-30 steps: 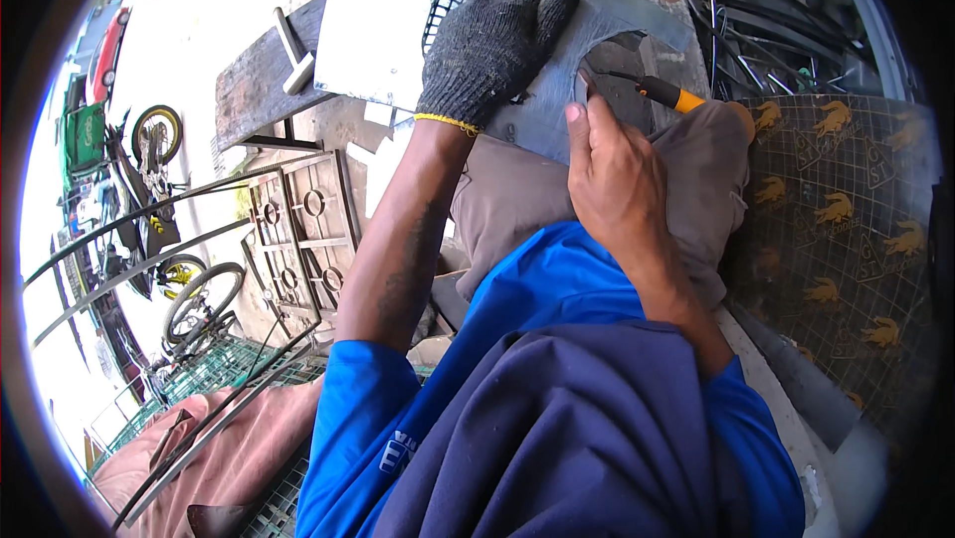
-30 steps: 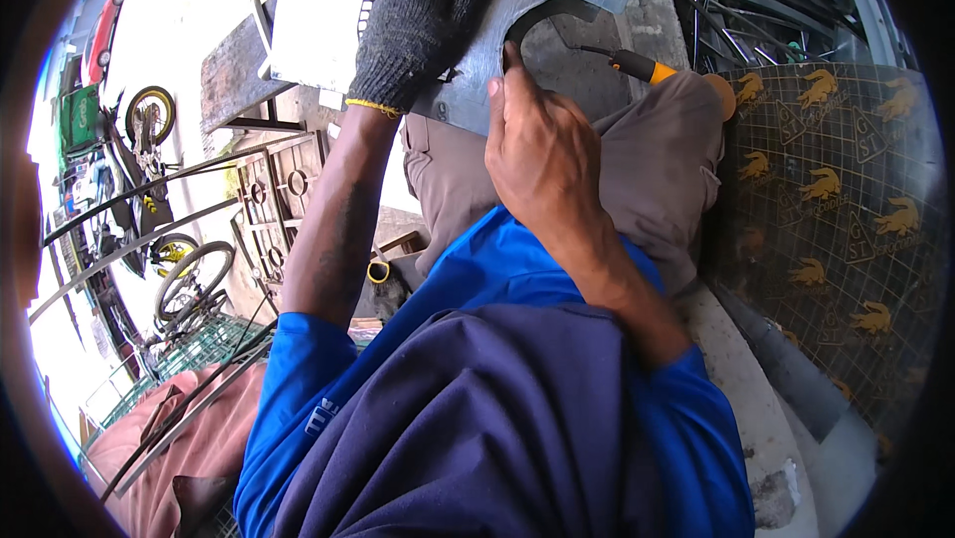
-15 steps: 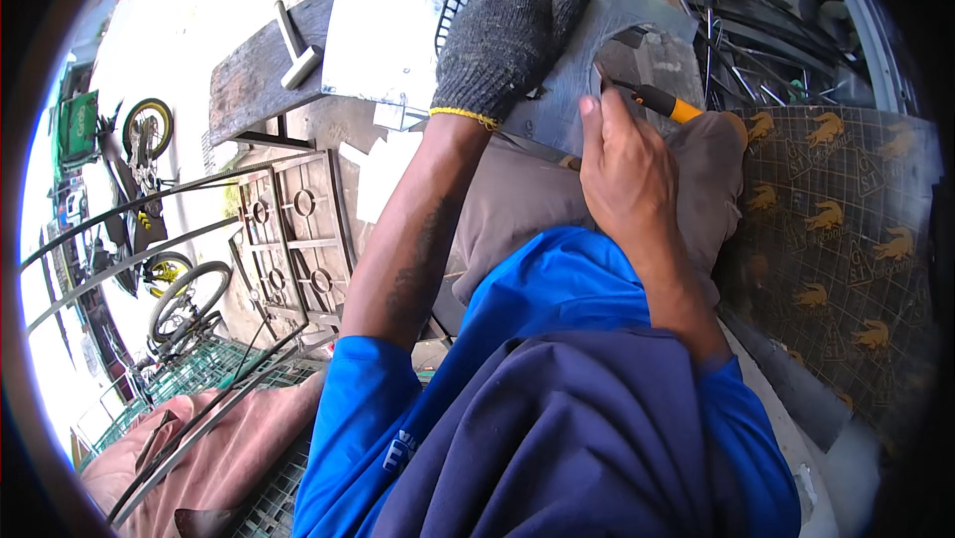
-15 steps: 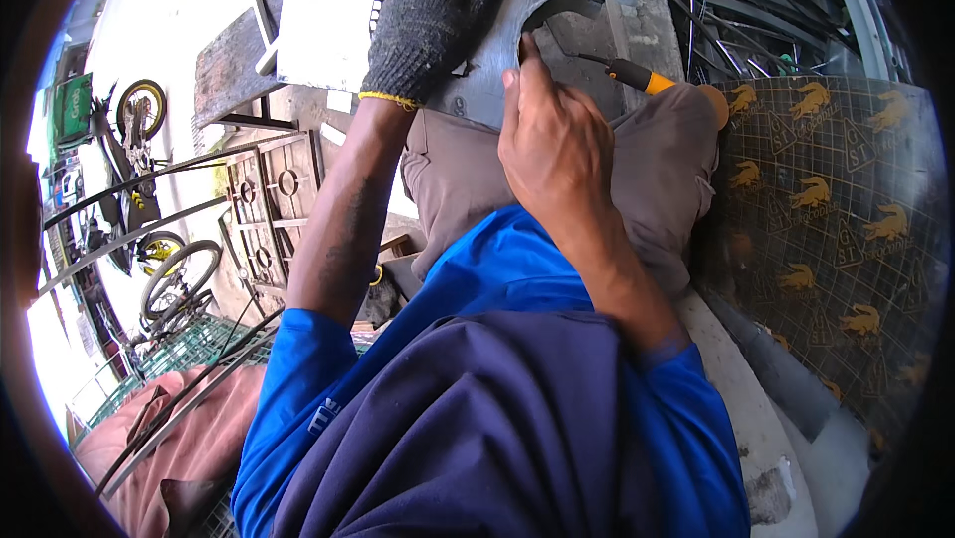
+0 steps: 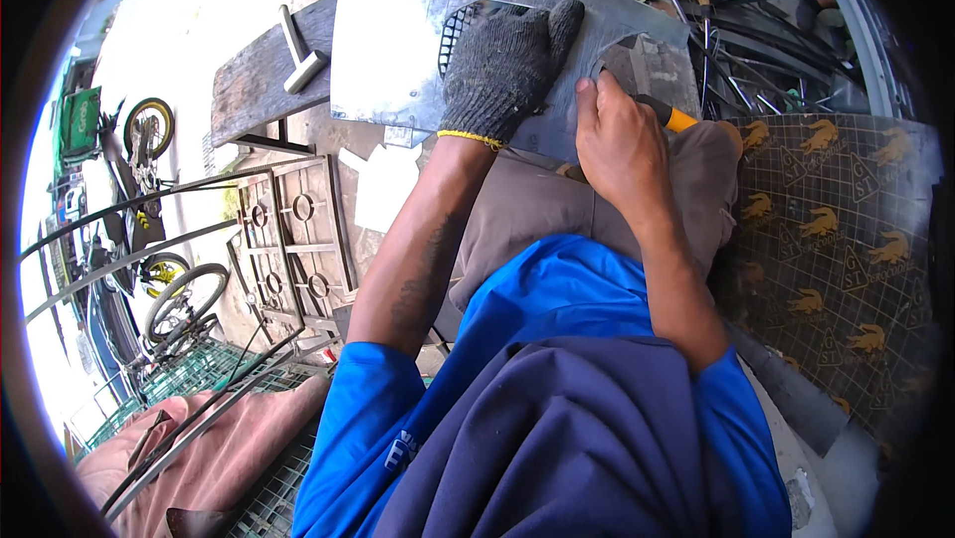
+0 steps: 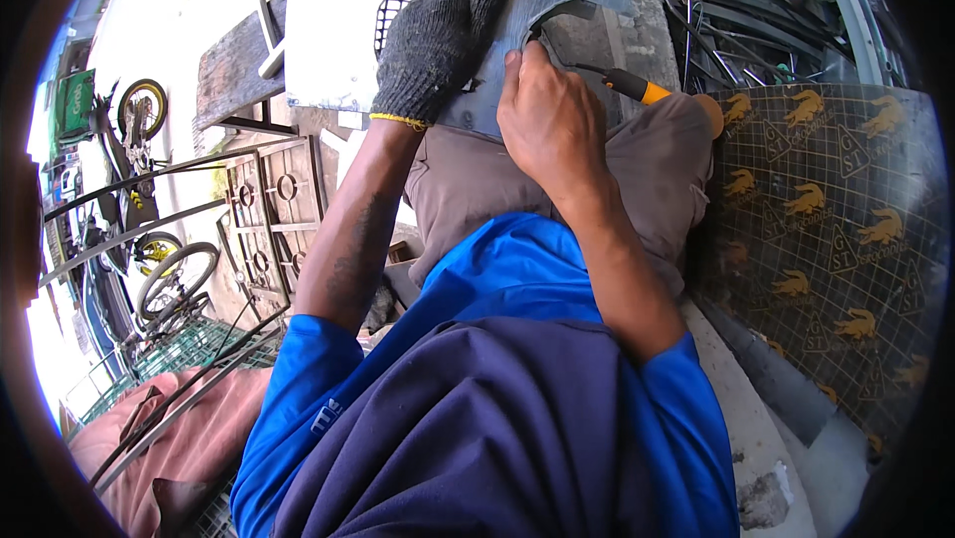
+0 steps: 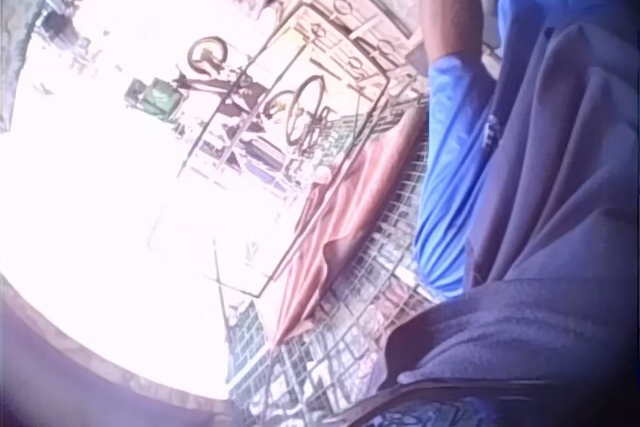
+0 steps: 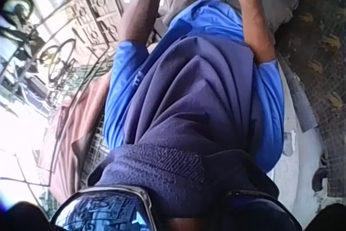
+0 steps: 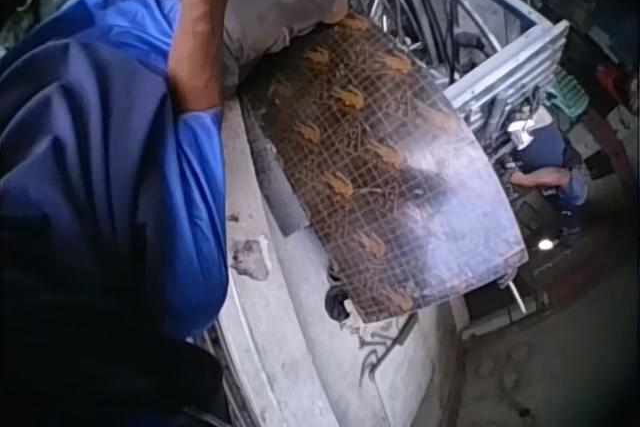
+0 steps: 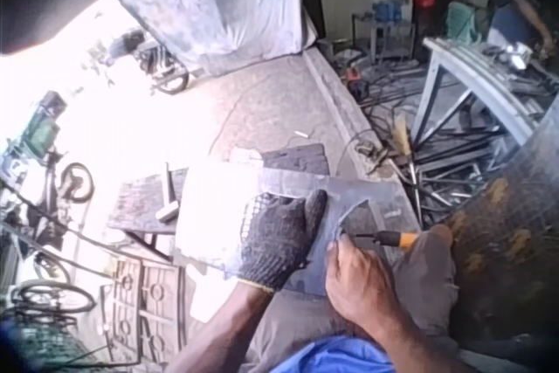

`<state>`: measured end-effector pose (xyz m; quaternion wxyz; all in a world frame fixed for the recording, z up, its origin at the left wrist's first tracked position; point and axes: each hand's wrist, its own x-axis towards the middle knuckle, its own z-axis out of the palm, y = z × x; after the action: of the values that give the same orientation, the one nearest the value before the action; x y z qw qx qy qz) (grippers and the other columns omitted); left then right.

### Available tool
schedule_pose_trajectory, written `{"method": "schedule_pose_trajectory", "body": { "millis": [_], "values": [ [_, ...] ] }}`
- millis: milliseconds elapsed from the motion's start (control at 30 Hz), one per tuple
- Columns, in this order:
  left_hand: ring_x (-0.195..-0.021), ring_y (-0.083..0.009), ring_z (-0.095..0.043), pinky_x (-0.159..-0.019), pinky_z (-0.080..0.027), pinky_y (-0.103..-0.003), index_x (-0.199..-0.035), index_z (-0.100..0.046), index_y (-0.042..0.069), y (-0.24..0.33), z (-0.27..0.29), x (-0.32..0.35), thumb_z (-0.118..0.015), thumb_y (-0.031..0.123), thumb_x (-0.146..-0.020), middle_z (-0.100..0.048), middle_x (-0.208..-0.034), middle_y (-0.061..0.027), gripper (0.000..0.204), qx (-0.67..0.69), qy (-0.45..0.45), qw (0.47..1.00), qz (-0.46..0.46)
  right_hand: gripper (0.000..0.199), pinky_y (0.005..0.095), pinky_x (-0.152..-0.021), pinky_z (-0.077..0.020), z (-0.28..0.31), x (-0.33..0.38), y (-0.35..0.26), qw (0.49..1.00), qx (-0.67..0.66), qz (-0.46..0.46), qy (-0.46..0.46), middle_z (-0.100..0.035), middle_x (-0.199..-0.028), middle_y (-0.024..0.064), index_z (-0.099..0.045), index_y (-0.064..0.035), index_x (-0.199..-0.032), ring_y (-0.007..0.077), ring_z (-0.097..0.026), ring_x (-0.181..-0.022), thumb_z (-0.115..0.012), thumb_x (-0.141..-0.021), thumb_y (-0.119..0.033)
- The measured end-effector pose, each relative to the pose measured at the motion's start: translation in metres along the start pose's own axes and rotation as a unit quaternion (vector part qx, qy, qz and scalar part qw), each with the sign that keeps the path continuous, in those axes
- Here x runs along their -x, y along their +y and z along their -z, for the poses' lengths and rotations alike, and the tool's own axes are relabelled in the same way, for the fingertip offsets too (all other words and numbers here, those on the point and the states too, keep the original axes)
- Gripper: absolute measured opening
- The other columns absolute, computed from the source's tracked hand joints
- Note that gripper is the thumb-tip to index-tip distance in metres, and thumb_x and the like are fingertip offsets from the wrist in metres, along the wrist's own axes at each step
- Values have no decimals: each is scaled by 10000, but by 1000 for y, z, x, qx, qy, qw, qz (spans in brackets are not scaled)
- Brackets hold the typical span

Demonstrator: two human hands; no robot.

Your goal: Sanding and marking a metal part in a workshop.

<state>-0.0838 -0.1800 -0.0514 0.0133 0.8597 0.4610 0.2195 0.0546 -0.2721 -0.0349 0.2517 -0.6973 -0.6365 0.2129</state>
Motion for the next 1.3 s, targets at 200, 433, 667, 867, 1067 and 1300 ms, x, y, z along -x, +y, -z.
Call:
{"method": "schedule_pose_trajectory", "body": {
  "millis": [200,433,667,867,1067,1300],
  "values": [
    [-902,-364,-718,-806,-551,-514,-1262,-644,166,12,13,-3,-495,254,-1027,-734,-984,-144,292,-25,-57,997,56,266,560,-679,-540,7,25,0,988,-22,107,106,-685,-734,259,-591,-19,-890,468,-689,-722,-534,-1054,-220],
    [-892,-364,-718,-782,-559,-499,-1249,-633,152,0,2,-6,-517,227,-1005,-723,-928,-161,281,-11,-31,999,30,270,535,-712,-545,12,17,-6,997,-15,54,58,-701,-789,258,-666,0,-1096,458,-697,-768,-524,-1060,-226],
    [-870,-397,-715,-786,-555,-509,-1204,-665,129,-1,0,-5,-499,267,-1027,-727,-917,-179,280,-2,-15,1000,22,336,552,-708,-531,10,-3,-4,1000,-19,0,-18,-693,-798,276,-621,30,-1269,468,-689,-785,-515,-1062,-212],
    [-862,-382,-723,-773,-563,-510,-1189,-678,135,1,-3,-1,-489,301,-1039,-731,-894,-180,293,-21,-1,999,30,311,566,-702,-519,18,8,-11,1000,-11,-4,-14,-685,-785,281,-650,28,-1188,476,-684,-787,-506,-1065,-220],
    [-855,-370,-727,-745,-571,-498,-1162,-690,142,4,1,-3,-486,291,-1040,-734,-892,-180,281,-3,-8,999,50,275,571,-693,-518,12,10,-8,999,-2,28,15,-675,-760,283,-647,21,-1043,483,-679,-756,-510,-1062,-216],
    [-848,-369,-730,-740,-571,-501,-1152,-684,151,3,3,-4,-508,272,-1023,-738,-899,-159,249,-27,-17,999,24,278,575,-700,-517,10,5,-5,999,-39,-1,8,-663,-734,277,-603,4,-928,494,-669,-758,-514,-1064,-222]
  ]
}}
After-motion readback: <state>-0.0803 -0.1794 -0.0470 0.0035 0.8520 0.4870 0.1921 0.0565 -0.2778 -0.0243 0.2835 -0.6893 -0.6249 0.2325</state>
